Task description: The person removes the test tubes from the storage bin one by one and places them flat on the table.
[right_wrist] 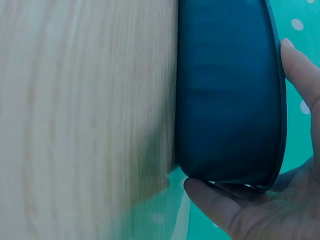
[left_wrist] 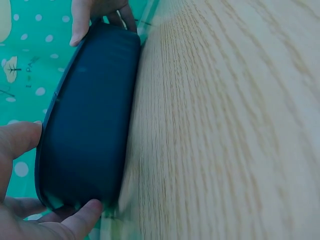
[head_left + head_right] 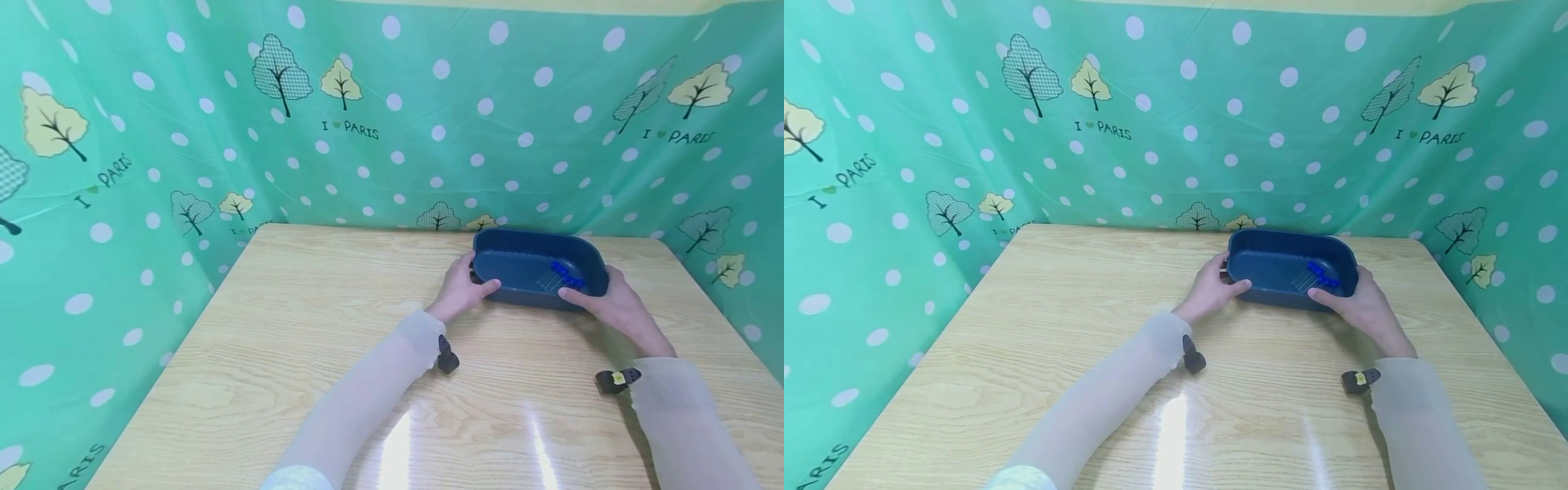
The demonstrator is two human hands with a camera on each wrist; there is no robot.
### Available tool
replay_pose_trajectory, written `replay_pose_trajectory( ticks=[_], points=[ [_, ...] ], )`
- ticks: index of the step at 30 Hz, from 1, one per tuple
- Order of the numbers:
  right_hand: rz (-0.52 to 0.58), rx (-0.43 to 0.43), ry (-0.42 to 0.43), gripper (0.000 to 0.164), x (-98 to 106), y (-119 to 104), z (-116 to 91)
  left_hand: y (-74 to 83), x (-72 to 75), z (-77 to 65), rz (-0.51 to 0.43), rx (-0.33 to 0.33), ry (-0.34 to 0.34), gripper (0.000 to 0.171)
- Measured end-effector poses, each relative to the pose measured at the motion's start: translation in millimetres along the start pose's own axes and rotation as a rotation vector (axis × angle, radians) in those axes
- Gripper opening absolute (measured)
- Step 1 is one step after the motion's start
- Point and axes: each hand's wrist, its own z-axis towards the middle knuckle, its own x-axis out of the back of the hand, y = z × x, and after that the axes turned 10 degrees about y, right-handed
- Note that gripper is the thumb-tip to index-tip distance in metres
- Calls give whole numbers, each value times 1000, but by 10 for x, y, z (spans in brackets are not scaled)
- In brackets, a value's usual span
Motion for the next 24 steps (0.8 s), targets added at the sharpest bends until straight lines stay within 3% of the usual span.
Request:
replay_pose_trajectory(
  ticks=[24],
  points=[
    [4, -4, -13, 122, -47, -62, -22, -49, 64, -41, -29, 12, -3, 80]
  ],
)
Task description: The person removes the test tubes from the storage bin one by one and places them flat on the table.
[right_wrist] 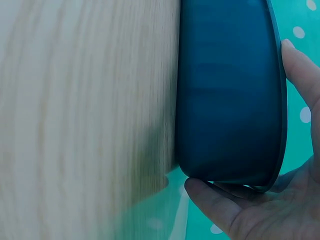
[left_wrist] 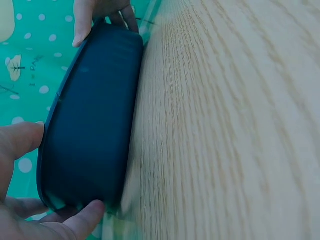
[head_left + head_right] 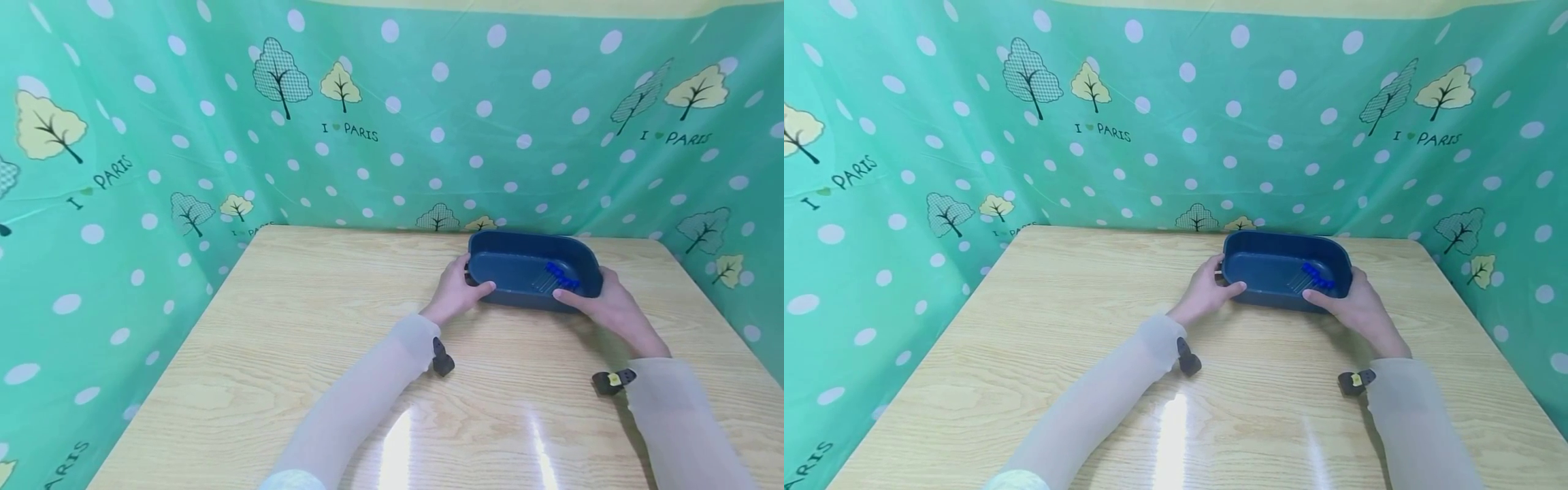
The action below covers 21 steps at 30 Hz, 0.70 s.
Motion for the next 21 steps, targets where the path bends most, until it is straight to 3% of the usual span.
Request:
replay_pose_trajectory(
  ticks=[21],
  points=[
    [6, 28, 18, 123, -68, -50, 1, -29, 70, -24, 4, -16, 26, 78]
  ],
)
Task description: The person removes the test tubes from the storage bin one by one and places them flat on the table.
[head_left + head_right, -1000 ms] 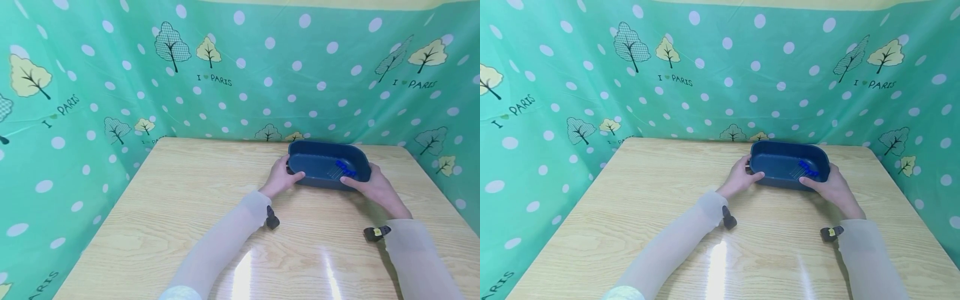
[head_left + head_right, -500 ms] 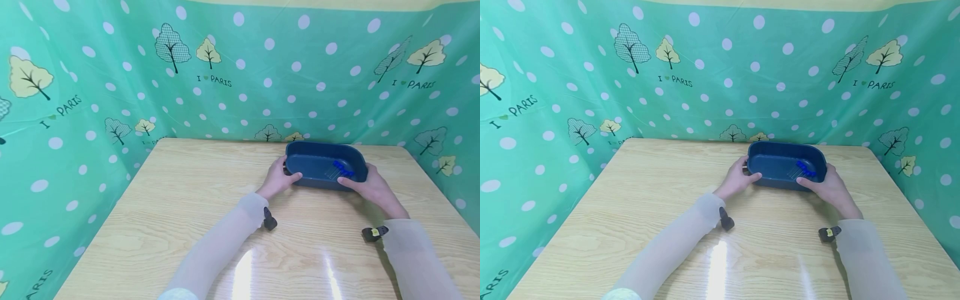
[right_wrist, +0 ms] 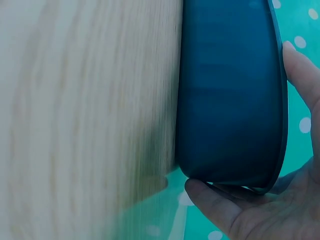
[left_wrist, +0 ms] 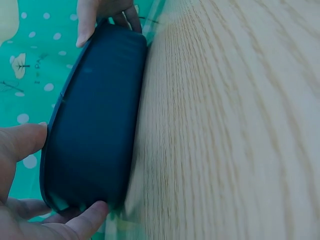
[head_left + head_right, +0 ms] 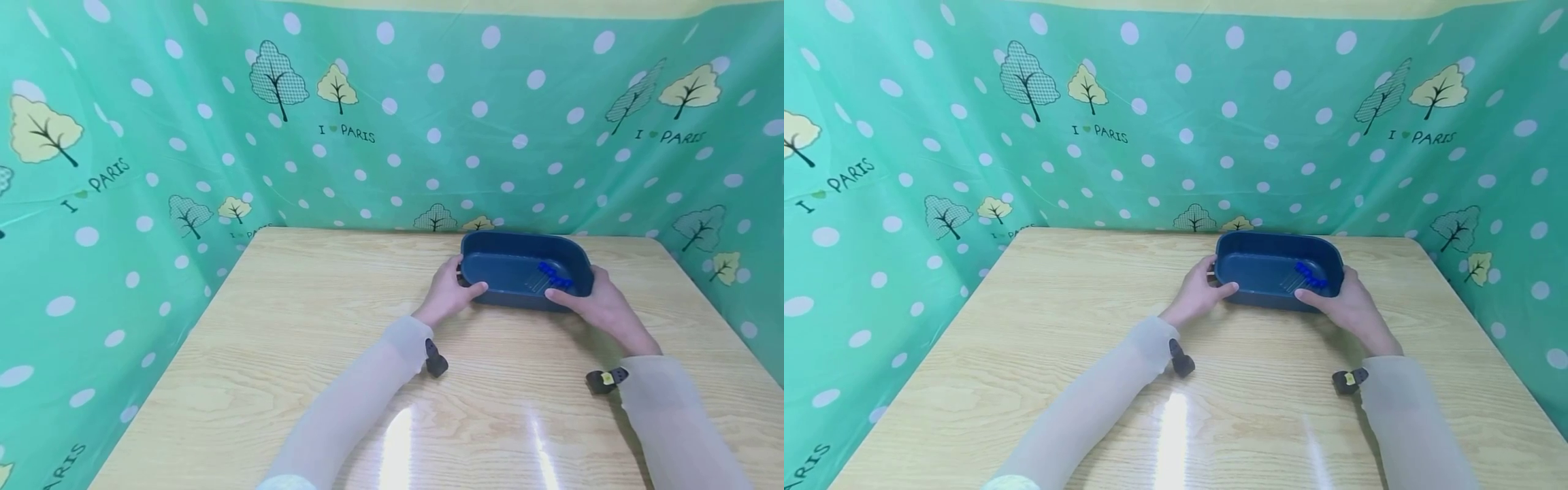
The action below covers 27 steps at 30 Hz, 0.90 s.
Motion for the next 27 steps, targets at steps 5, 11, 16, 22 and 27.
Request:
replay_pose_trajectory(
  ticks=[5, 11, 16, 22, 27],
  points=[
    [1, 3, -2, 122, -12, -1, -4, -16, 13, 0, 1, -18, -4, 78],
    [-2, -1, -6, 123, -19, -23, -13, -19, 40, -9, -1, -3, -8, 79],
    [2, 3, -7, 121, -27, -38, -13, -9, 64, -16, -4, -5, -5, 78],
    [-3, -10, -10, 123, -37, -41, -16, -18, 72, -10, 2, -4, -11, 78],
    [-7, -36, -21, 125, -41, -54, -18, -23, 86, -5, -5, -9, -5, 77]
  ],
)
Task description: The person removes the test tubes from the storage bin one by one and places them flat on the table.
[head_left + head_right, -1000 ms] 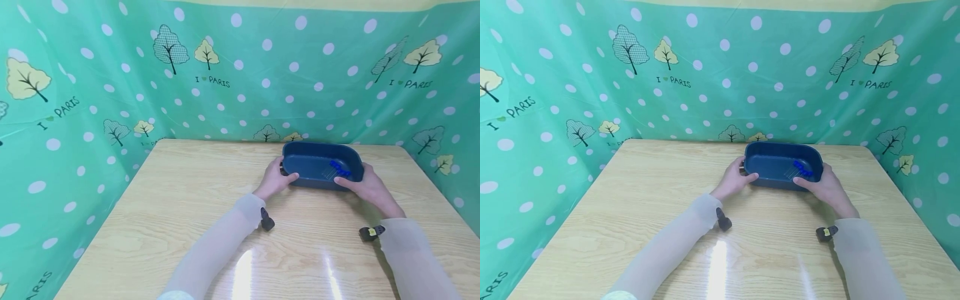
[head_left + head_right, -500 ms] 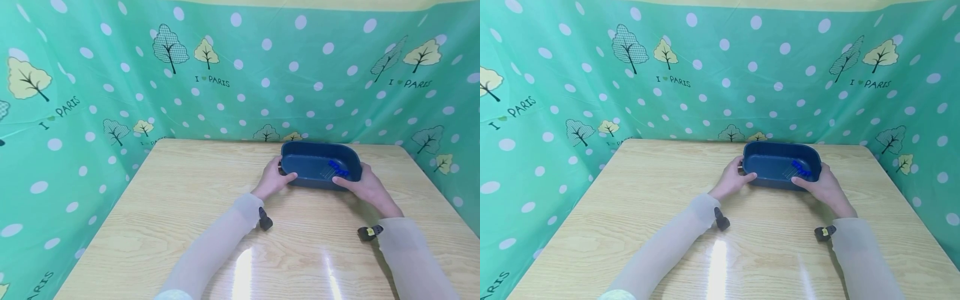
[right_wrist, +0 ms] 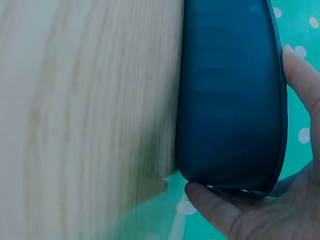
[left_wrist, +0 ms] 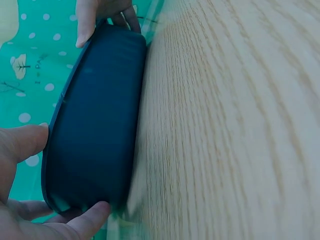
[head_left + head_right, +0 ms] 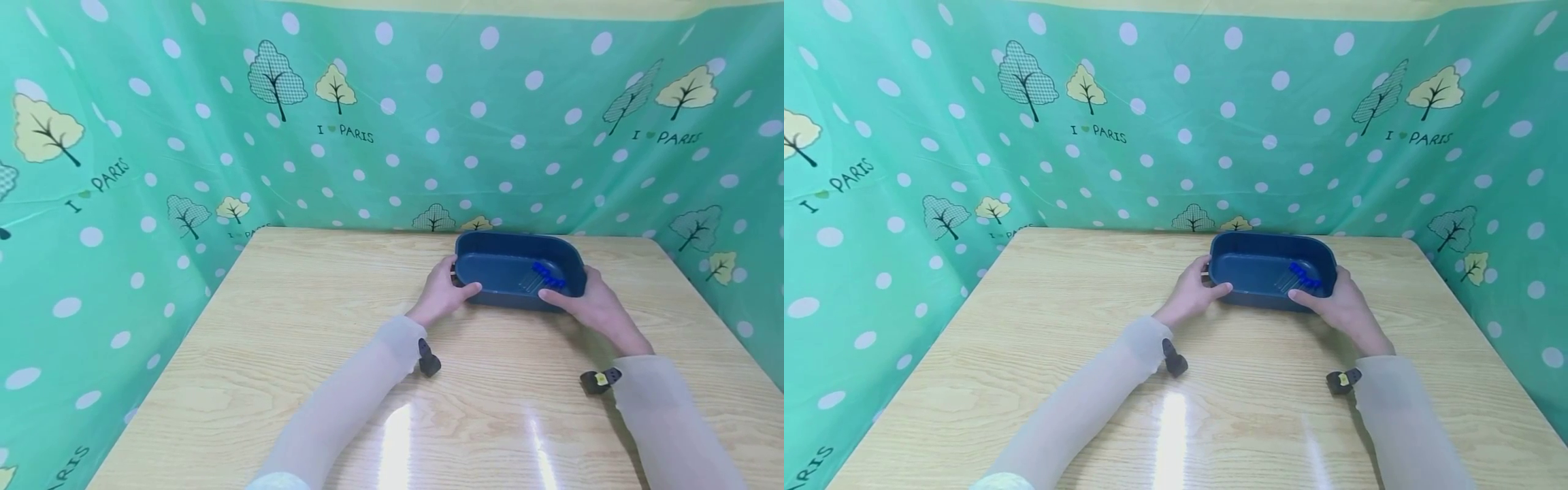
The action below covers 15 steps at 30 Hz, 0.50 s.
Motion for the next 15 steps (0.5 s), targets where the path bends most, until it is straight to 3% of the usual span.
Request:
replay_pose_trajectory(
  ticks=[15],
  points=[
    [-3, 22, 15, 124, -25, -41, -11, 5, 37, -1, -21, -12, -4, 75]
  ],
)
